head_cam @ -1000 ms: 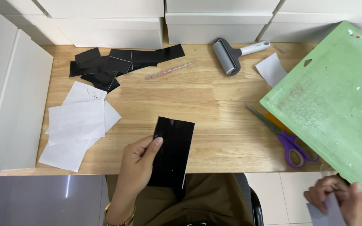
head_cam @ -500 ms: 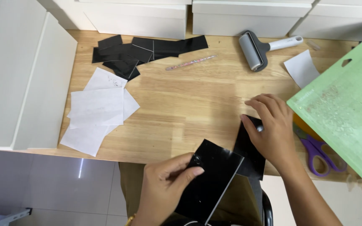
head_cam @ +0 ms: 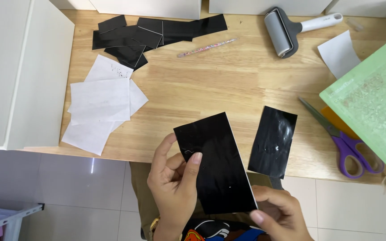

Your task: Peeling black vinyl stickers from a backing sheet and preparing them on a wooden desk

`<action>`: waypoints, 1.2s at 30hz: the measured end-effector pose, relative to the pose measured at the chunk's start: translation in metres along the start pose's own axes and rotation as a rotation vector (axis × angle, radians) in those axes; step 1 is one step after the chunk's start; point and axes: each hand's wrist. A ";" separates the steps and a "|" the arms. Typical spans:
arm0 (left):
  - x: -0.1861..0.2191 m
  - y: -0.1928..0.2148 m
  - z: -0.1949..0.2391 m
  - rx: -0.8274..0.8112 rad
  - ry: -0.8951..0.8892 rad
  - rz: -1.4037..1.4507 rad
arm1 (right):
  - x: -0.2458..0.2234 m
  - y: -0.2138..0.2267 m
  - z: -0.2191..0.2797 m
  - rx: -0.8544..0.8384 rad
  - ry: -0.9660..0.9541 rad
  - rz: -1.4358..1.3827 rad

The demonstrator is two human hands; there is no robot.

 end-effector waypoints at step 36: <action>-0.028 0.040 -0.047 -0.592 0.101 -0.506 | 0.000 0.021 -0.054 -0.066 -0.066 1.634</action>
Point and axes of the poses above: each hand's wrist, its own z-axis away from the middle knuckle, its own y-axis out of the back of the hand, x = y × z, and after that the axes turned 5 degrees about -x, right-handed
